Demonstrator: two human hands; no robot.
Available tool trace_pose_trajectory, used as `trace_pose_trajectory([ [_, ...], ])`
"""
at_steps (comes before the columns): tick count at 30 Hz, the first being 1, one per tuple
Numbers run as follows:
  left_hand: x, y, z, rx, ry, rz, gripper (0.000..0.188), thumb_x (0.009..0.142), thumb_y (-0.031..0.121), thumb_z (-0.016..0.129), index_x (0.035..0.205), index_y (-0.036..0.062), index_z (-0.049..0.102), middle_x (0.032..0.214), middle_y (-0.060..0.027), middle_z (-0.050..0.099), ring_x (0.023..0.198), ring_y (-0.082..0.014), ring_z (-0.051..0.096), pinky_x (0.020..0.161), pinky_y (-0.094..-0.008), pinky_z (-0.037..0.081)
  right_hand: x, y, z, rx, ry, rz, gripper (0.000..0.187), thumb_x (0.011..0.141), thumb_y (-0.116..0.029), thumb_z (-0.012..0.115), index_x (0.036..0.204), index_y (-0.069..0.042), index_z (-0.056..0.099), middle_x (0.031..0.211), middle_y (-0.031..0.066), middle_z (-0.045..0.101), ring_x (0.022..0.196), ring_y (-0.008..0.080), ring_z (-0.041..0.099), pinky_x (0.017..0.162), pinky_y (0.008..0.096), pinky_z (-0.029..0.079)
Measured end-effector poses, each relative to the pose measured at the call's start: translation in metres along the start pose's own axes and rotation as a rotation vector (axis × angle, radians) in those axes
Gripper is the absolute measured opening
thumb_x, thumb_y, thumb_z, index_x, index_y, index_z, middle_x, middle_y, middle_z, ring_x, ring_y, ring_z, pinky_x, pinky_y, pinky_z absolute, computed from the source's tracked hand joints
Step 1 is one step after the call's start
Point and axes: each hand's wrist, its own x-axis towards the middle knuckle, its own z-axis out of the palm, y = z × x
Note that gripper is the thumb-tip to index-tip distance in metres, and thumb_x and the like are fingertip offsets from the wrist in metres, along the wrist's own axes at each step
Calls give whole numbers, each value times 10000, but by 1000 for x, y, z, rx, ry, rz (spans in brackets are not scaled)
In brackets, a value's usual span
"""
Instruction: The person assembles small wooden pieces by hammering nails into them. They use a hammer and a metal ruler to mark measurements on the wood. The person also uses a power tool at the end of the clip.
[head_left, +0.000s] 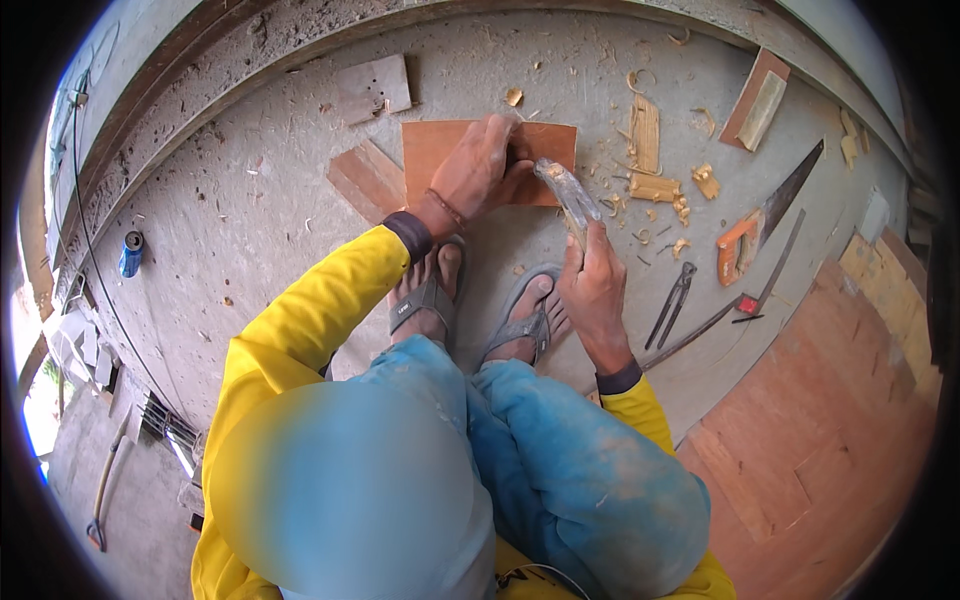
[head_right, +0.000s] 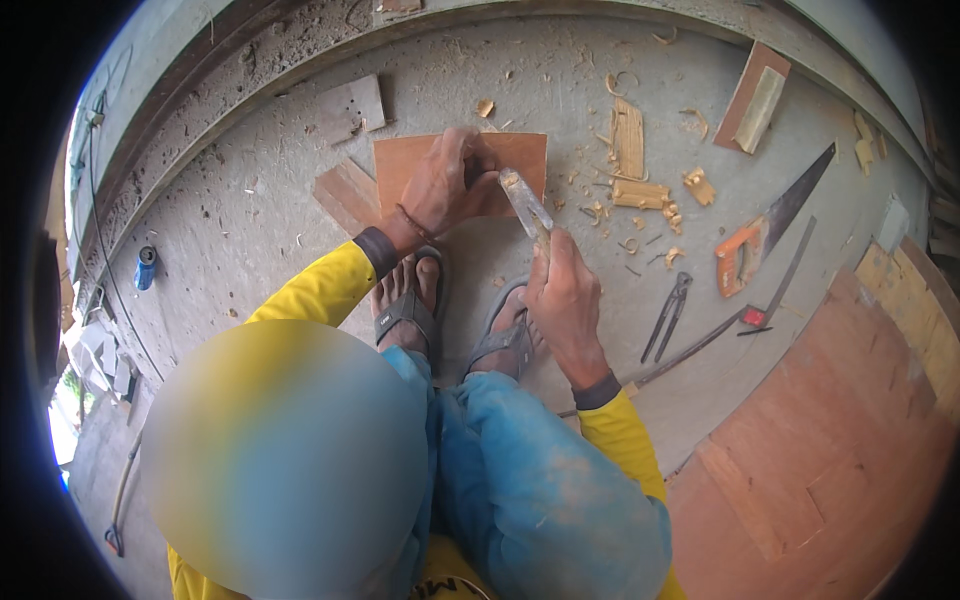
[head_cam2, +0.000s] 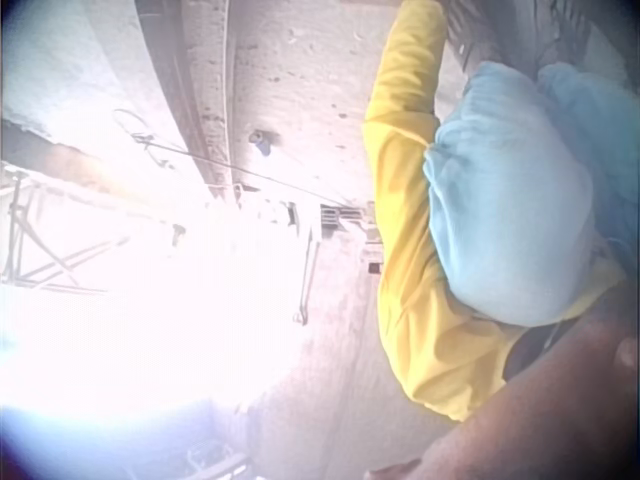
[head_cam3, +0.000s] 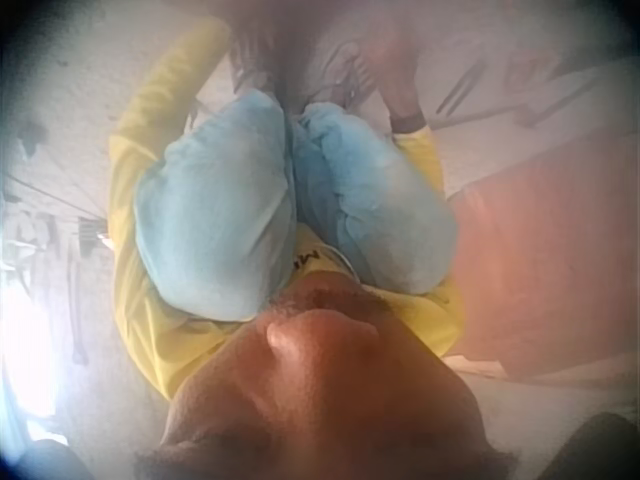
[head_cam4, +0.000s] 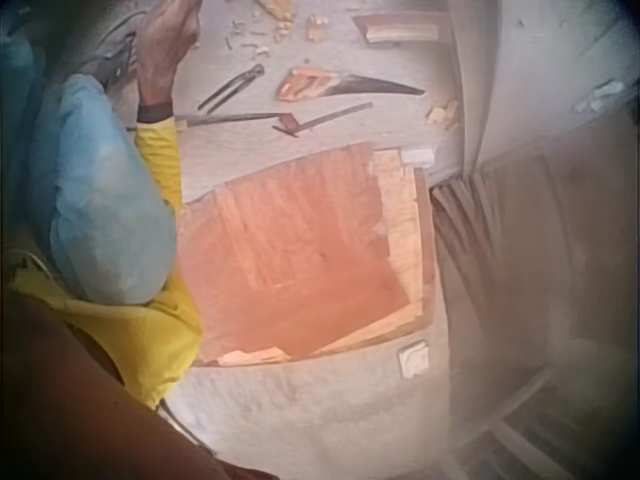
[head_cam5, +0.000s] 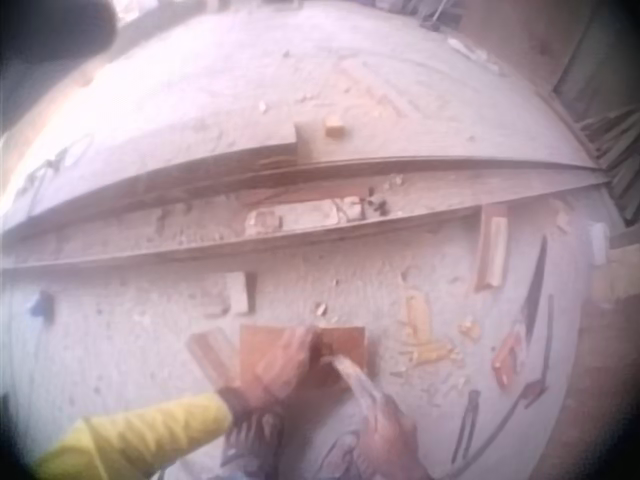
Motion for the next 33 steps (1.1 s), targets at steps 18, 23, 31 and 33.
trace_pose_trajectory([
  [18, -3, 1, -1, 61, 4, 8, 360, 882, 124, 720, 1138, 24, 487, 990, -161, 602, 965, -390, 590, 830, -470, 490, 5, -9, 3, 31, 53, -51, 296, 953, -56, 593, 1230, 45, 566, 970, 274, 666, 843, 466, 666, 692, 500, 534],
  [23, -4, -5, -1, 85, -91, -2, 520, 818, 141, 797, 1204, 24, 469, 1070, -168, 617, 1028, -375, 600, 874, -463, 504, 7, 2, 1, 44, 57, -28, 289, 950, -59, 597, 1213, 56, 563, 947, 277, 658, 831, 472, 660, 681, 496, 529],
  [31, 9, 7, -11, 172, -88, 152, 1046, 627, 377, 947, 1427, 26, 371, 1363, -193, 484, 1310, -391, 471, 1109, -478, 403, 0, 4, -1, 23, -3, 2, 323, 938, -54, 604, 1237, 60, 559, 968, 284, 654, 852, 469, 660, 692, 492, 538],
  [33, 8, 5, -8, 169, -129, 110, 1052, 620, 380, 948, 1428, 24, 376, 1357, -188, 496, 1300, -390, 475, 1118, -480, 385, 0, 0, -7, 73, 82, -106, 324, 942, -57, 602, 1242, 55, 553, 962, 287, 654, 839, 472, 659, 686, 496, 536],
])
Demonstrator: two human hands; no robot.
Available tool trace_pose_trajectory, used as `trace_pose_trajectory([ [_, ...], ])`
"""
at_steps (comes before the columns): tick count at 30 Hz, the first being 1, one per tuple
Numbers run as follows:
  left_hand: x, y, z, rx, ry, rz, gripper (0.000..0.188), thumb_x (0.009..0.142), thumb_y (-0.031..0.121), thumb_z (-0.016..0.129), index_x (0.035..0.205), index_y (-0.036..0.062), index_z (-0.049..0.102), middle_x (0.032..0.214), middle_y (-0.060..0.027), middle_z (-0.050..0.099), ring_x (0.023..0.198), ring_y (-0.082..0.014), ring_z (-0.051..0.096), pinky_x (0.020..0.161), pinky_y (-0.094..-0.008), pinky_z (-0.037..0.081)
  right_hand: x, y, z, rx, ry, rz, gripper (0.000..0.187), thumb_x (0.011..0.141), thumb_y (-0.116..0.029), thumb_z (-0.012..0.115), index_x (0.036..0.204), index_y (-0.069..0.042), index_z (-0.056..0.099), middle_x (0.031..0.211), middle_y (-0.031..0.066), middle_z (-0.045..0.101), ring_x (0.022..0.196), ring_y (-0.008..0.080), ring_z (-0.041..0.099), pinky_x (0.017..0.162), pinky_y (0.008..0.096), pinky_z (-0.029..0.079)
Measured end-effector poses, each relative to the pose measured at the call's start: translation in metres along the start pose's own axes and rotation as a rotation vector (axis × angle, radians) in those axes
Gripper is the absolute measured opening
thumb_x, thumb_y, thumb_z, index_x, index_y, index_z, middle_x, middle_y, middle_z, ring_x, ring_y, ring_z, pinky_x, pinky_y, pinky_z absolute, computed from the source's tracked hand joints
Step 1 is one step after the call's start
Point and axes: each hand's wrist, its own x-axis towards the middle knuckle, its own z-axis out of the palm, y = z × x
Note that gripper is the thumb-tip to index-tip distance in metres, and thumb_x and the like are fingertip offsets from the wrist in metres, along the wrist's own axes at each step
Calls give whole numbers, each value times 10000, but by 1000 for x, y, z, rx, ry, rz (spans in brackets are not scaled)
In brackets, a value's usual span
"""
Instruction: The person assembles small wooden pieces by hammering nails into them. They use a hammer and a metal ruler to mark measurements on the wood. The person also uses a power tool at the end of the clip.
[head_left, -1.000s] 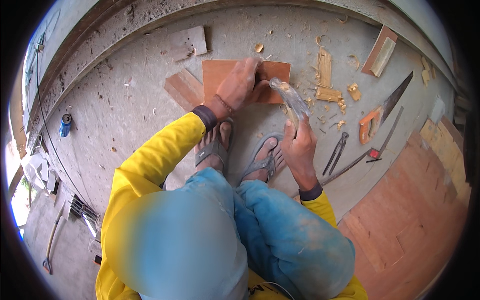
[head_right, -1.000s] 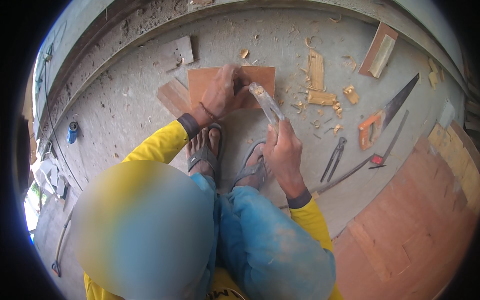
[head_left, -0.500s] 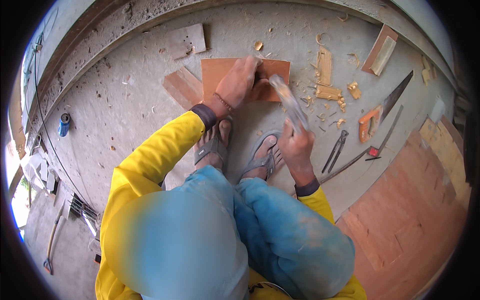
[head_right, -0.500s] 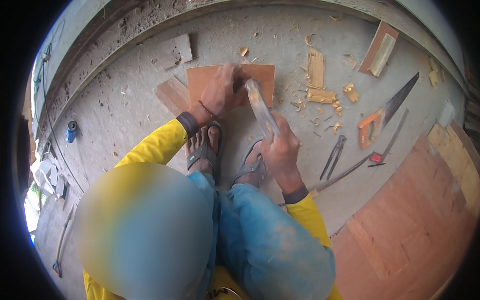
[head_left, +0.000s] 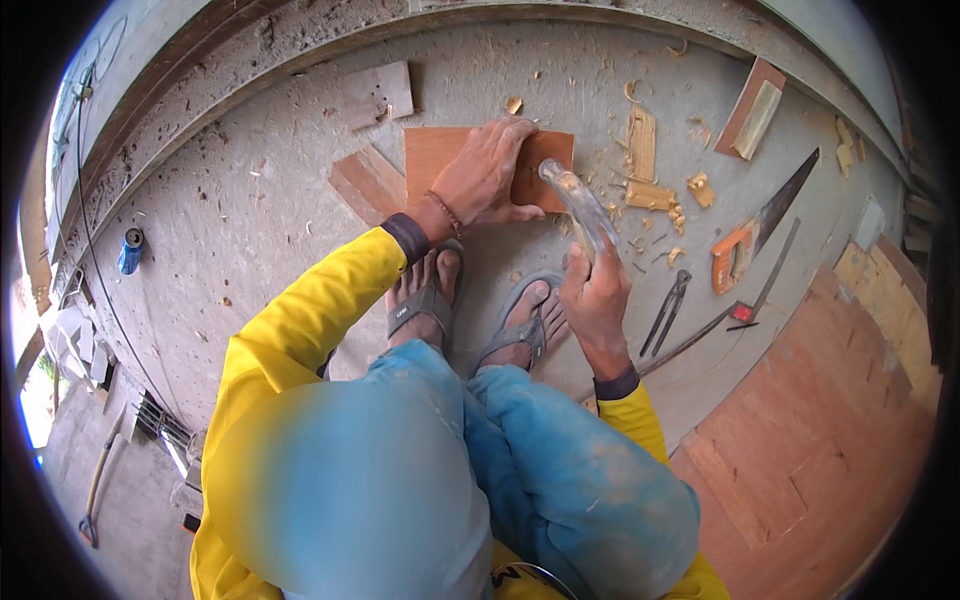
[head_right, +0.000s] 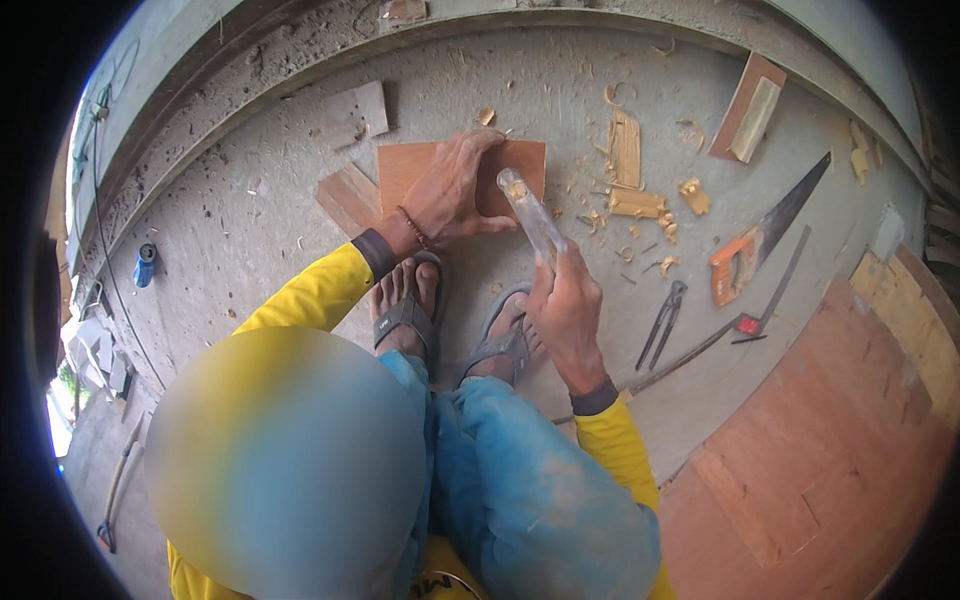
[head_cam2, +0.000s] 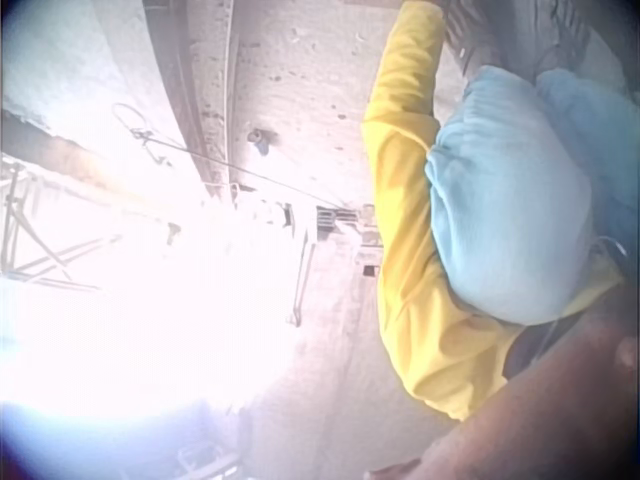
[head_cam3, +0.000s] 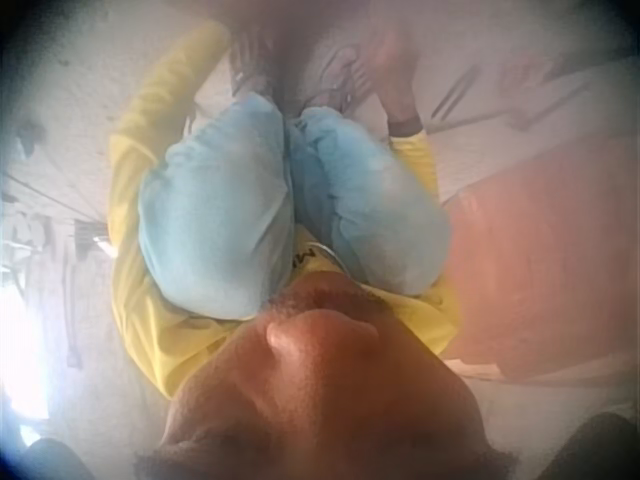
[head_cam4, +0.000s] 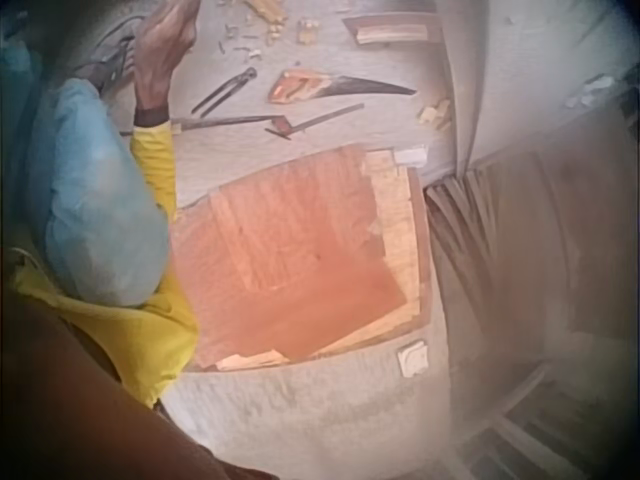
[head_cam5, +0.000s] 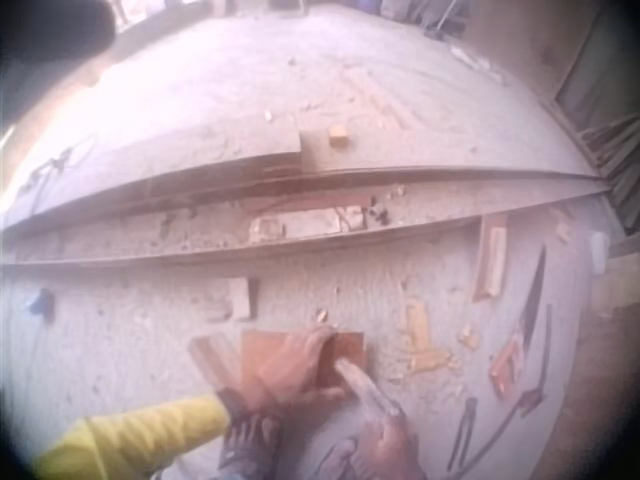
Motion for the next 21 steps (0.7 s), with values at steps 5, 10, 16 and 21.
trace_pose_trajectory([
  [5, -1, 2, -1, 2, -25, -27, 1031, 619, 369, 945, 1421, 24, 397, 1352, -187, 505, 1284, -389, 486, 1101, -474, 398, 2, 3, 1, 41, -17, -34, 335, 923, -48, 624, 1239, 38, 553, 1005, 258, 669, 849, 444, 683, 710, 472, 558],
  [10, -3, 4, 0, 15, -37, -52, 1018, 629, 377, 934, 1423, 29, 402, 1339, -184, 515, 1269, -386, 494, 1097, -468, 398, 9, 10, 7, -85, -14, 42, 362, 896, -45, 677, 1230, 16, 550, 986, 215, 677, 801, 398, 699, 685, 444, 565],
  [16, -2, 4, 0, 4, -53, -59, 1036, 627, 391, 936, 1436, 30, 398, 1351, -190, 511, 1263, -385, 496, 1087, -471, 399, -3, 24, 8, 147, 78, -322, 292, 968, -73, 597, 1223, 40, 511, 927, 242, 666, 772, 446, 674, 621, 484, 536],
  [21, -4, 3, 0, -1, -23, -62, 1049, 610, 358, 940, 1442, 39, 388, 1350, -190, 515, 1263, -381, 496, 1084, -477, 394, 10, 23, 21, -86, 11, -54, 287, 933, -98, 658, 1160, 39, 551, 877, 243, 658, 741, 411, 676, 624, 472, 536],
])
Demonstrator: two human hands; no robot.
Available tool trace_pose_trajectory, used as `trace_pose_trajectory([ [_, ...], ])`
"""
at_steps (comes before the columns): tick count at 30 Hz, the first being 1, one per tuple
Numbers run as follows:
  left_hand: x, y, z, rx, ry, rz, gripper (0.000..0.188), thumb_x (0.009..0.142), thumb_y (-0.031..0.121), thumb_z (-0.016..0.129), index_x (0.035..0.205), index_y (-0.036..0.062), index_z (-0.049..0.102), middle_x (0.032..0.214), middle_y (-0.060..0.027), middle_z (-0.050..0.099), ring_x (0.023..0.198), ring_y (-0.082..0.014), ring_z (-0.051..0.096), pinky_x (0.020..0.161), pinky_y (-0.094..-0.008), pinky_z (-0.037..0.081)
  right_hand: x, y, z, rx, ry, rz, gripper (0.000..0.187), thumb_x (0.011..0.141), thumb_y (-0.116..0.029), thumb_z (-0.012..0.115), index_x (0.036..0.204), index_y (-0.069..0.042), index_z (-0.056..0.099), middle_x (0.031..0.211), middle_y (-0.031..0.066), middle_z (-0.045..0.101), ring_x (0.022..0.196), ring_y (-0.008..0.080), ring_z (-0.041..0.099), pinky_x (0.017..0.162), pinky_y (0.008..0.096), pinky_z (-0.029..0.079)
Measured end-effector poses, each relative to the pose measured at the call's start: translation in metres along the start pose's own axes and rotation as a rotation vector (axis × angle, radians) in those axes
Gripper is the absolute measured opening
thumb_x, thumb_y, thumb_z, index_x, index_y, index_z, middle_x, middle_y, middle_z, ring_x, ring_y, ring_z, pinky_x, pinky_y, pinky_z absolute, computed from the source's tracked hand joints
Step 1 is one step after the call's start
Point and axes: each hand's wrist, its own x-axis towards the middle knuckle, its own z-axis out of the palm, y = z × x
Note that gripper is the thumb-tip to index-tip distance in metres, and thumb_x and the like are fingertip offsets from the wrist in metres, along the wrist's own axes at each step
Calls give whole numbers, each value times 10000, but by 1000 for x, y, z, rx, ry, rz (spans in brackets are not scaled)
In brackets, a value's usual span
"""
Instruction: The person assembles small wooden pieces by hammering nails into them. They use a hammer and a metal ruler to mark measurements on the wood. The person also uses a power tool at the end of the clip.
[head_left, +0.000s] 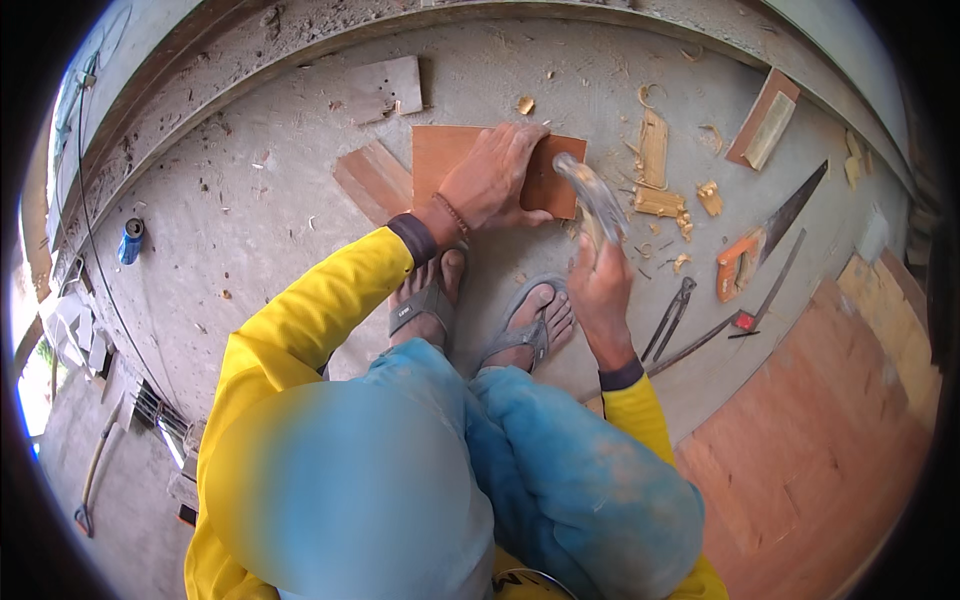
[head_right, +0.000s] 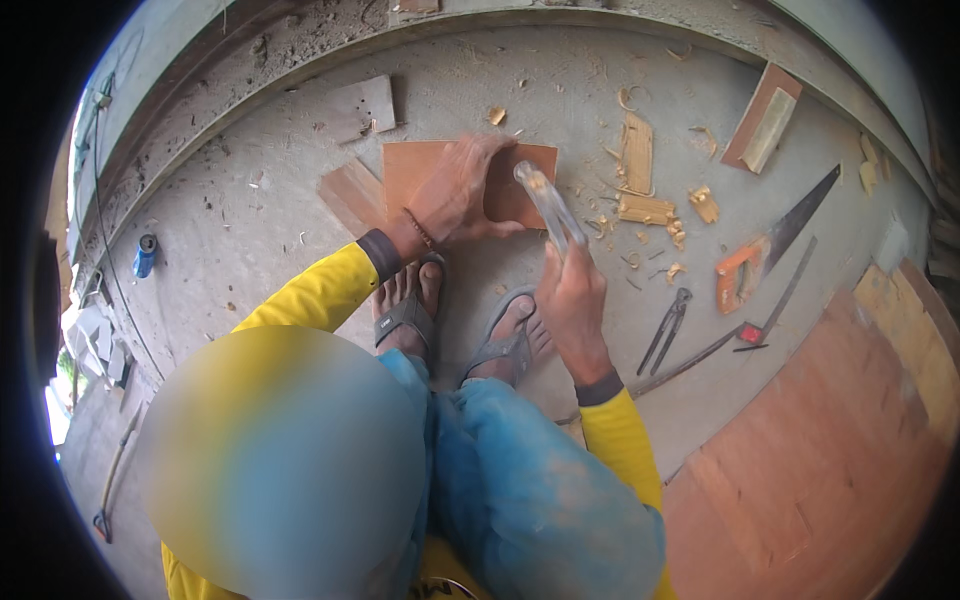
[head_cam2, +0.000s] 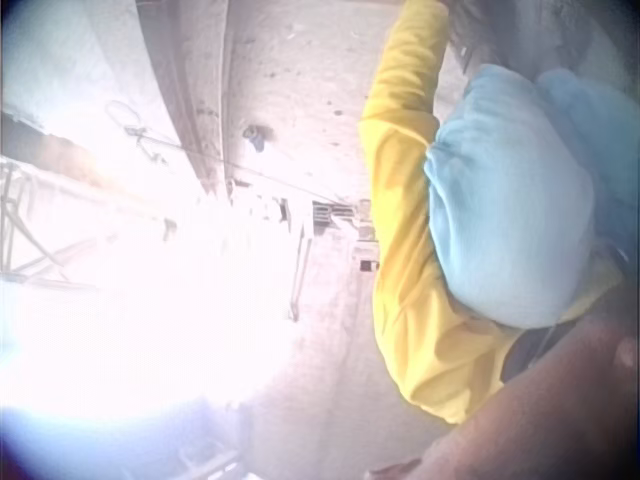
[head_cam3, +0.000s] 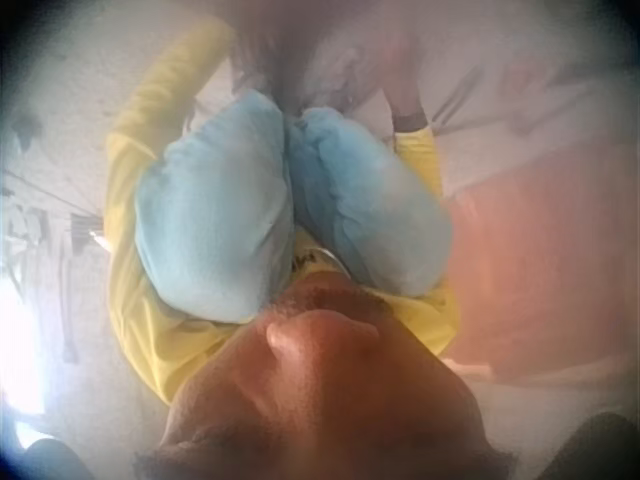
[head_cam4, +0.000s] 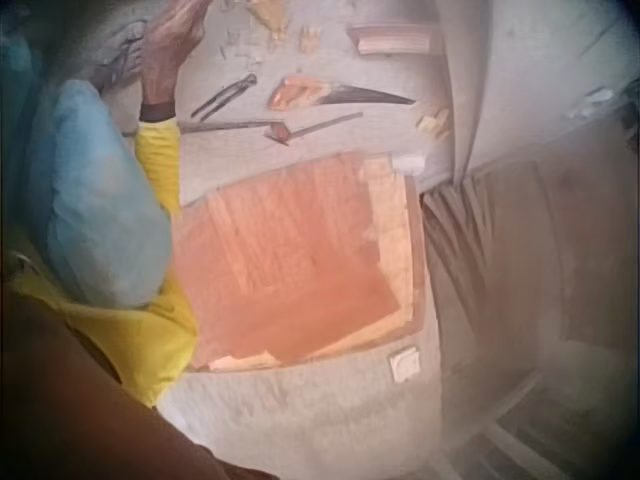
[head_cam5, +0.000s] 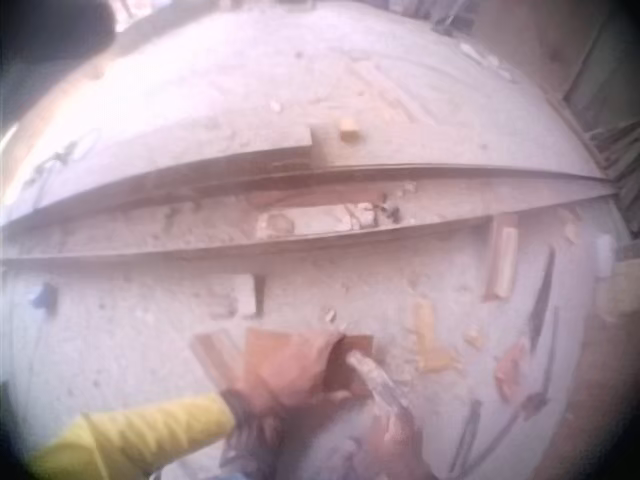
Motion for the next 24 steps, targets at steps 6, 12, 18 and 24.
trace_pose_trajectory([
  [6, -1, -5, 3, -26, -29, 0, 1058, 601, 338, 939, 1453, 35, 389, 1377, -196, 507, 1302, -386, 481, 1095, -472, 386, -10, -5, -13, 115, -26, -107, 302, 935, -80, 629, 1194, 56, 554, 884, 268, 660, 778, 442, 675, 648, 484, 538],
  [12, 3, -1, 3, -23, -19, 12, 1041, 622, 327, 935, 1451, 42, 375, 1372, -183, 508, 1295, -378, 488, 1098, -467, 384, -9, -4, -27, 142, 107, -197, 303, 922, -94, 655, 1173, 40, 550, 884, 289, 661, 773, 458, 670, 631, 486, 536],
  [18, 1, -4, 4, 43, 16, 61, 1060, 645, 436, 910, 1433, -21, 369, 1317, -218, 520, 1263, -382, 496, 1077, -464, 393, 7, 2, 1, -81, -193, 129, 339, 894, -85, 668, 1189, 38, 554, 924, 241, 685, 769, 437, 691, 627, 488, 543],
  [24, 1, -3, 3, 17, 15, 56, 1050, 648, 418, 929, 1449, 34, 370, 1361, -185, 511, 1287, -369, 498, 1083, -474, 390, 3, -12, -8, 6, -107, 37, 258, 934, -48, 603, 1181, 18, 566, 901, 274, 670, 774, 467, 669, 622, 506, 532],
])
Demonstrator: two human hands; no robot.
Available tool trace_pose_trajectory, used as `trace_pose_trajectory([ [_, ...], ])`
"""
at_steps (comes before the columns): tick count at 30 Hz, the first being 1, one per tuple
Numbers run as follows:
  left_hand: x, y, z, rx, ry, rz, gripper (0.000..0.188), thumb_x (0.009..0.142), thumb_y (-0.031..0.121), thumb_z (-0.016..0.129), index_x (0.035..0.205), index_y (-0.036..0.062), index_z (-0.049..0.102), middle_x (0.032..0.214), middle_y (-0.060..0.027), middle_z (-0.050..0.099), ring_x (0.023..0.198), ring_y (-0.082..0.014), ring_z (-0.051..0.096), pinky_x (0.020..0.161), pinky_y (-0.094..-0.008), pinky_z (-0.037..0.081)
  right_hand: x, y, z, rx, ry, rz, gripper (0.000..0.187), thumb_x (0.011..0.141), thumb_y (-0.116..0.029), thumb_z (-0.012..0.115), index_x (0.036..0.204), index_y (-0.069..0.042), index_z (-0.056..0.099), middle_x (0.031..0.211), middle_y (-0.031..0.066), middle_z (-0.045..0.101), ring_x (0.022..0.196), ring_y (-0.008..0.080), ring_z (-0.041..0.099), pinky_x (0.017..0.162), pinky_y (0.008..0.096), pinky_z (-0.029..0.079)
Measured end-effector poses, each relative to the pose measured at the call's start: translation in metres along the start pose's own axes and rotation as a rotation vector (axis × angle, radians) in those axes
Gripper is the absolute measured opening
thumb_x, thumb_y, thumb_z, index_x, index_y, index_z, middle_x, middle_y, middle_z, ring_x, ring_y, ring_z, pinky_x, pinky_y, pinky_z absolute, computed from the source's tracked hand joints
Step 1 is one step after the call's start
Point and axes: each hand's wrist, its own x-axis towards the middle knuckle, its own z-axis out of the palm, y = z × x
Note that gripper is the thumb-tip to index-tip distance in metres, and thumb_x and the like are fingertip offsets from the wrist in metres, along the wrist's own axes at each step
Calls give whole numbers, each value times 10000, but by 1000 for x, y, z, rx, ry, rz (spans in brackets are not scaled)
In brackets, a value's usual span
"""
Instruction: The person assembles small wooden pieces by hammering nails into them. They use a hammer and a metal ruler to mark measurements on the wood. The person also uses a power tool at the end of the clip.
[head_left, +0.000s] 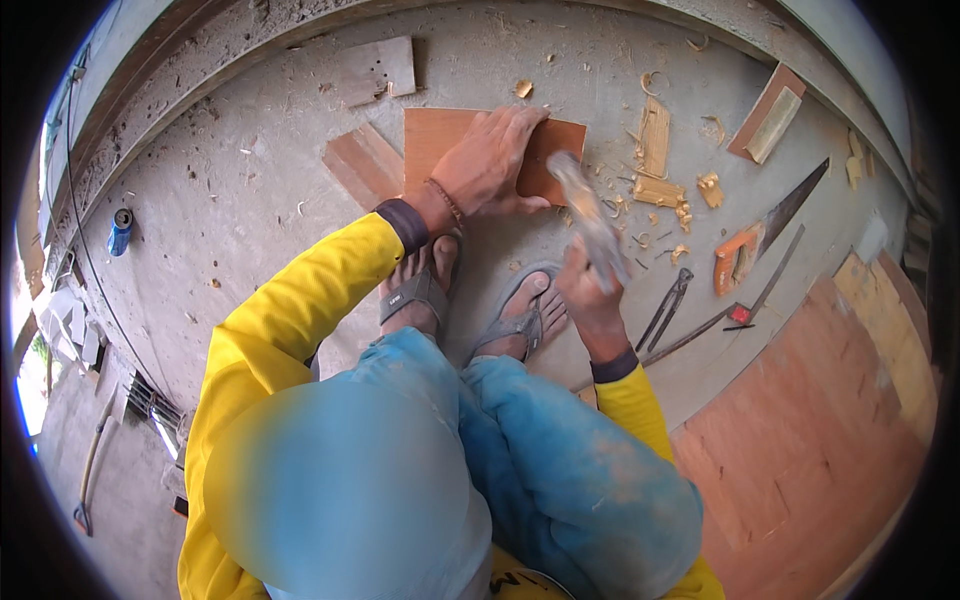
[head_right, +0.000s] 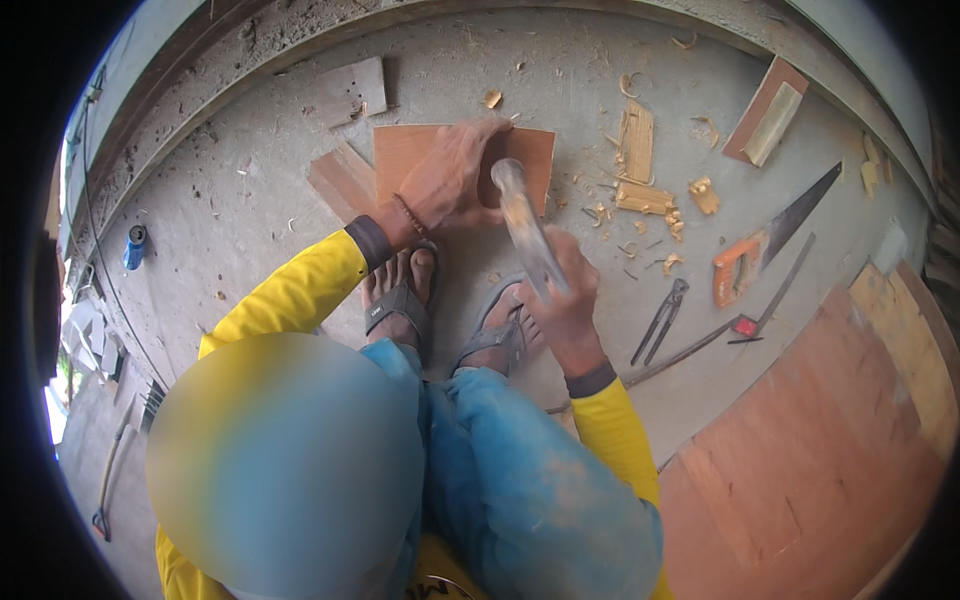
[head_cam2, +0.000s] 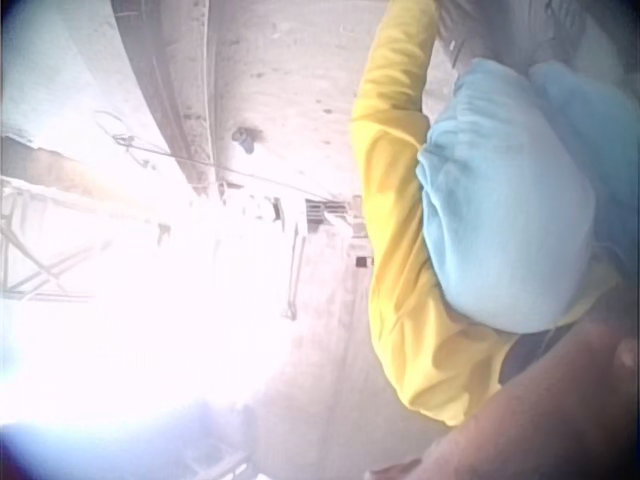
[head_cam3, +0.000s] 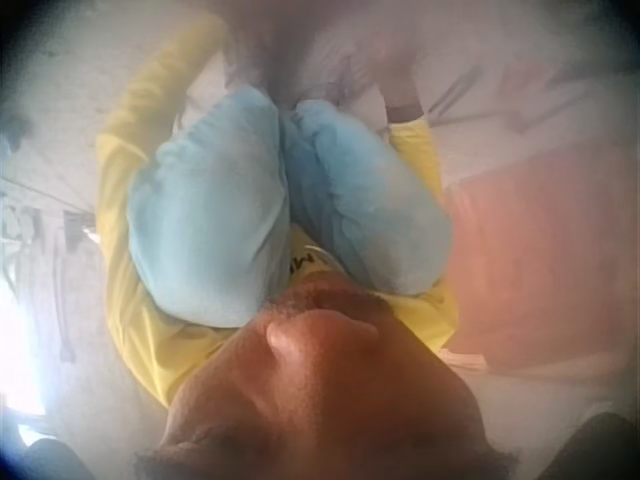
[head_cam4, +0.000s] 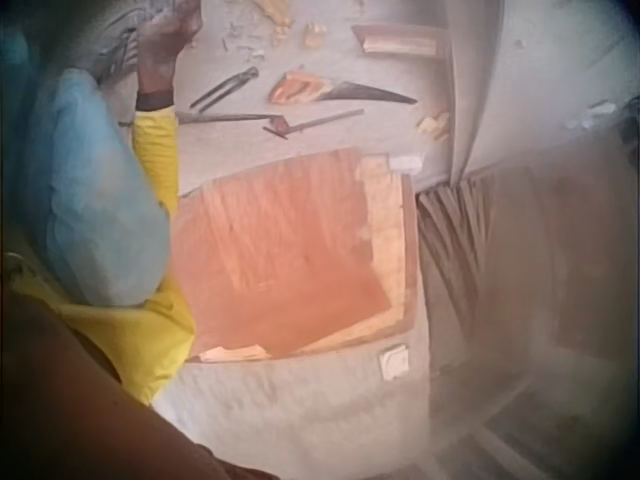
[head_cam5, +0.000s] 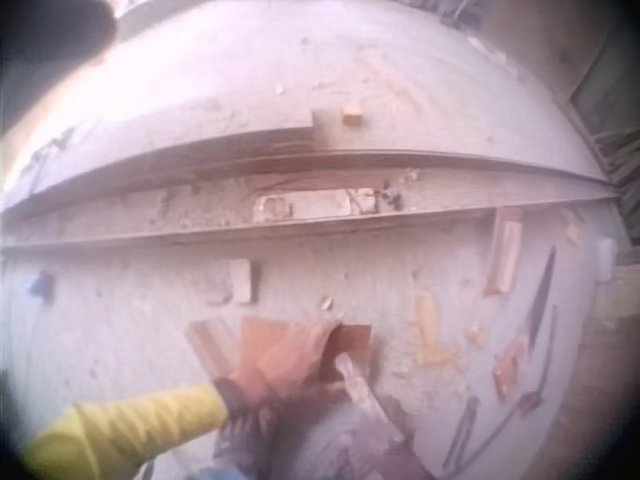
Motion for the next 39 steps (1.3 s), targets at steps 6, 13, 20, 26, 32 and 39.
trace_pose_trajectory([
  [6, 1, 5, 0, -1, -46, -79, 1054, 632, 382, 940, 1447, 30, 372, 1359, -190, 510, 1293, -378, 492, 1089, -473, 387, 1, -2, -3, 124, 53, 40, 263, 947, -65, 597, 1194, 16, 563, 890, 275, 664, 780, 471, 664, 630, 505, 526],
  [13, 3, 4, 4, -16, -4, -46, 1057, 591, 335, 952, 1438, 42, 392, 1359, -196, 510, 1289, -391, 490, 1089, -480, 393, 4, 2, 4, 77, 45, 116, 230, 954, -91, 598, 1160, 9, 581, 845, 259, 661, 757, 470, 661, 632, 500, 522],
  [20, 3, 0, 1, 27, 30, -6, 1059, 579, 307, 939, 1446, 32, 398, 1344, -194, 522, 1268, -398, 508, 1075, -480, 404, 3, -8, 11, 77, -10, 137, 186, 961, -89, 580, 1130, -14, 566, 824, 243, 664, 730, 461, 660, 625, 507, 521],
  [26, 4, -4, 3, 4, -54, -70, 1010, 597, 401, 944, 1389, 27, 440, 1377, -190, 514, 1276, -387, 495, 1078, -496, 392, -7, 1, 12, 69, -20, 156, 252, 960, -122, 593, 1179, -5, 554, 824, 254, 648, 746, 473, 650, 620, 517, 502],
  [32, 11, 5, -9, 133, -54, 59, 867, 676, 508, 886, 1339, 81, 527, 1447, -157, 500, 1264, -373, 498, 1084, -486, 385, -93, 1, -3, 8, 103, 307, 343, 944, -161, 624, 1237, -4, 538, 1009, 229, 636, 933, 433, 648, 783, 513, 526],
  [39, -19, -3, -53, 527, -172, -38, 1122, 571, 737, 827, 1489, 192, 480, 1619, -126, 322, 1447, -390, 318, 1193, -545, 216, -103, 0, -9, 51, 194, 398, 275, 912, -116, 662, 1161, -11, 611, 1057, 185, 619, 982, 371, 623, 841, 452, 510],
])
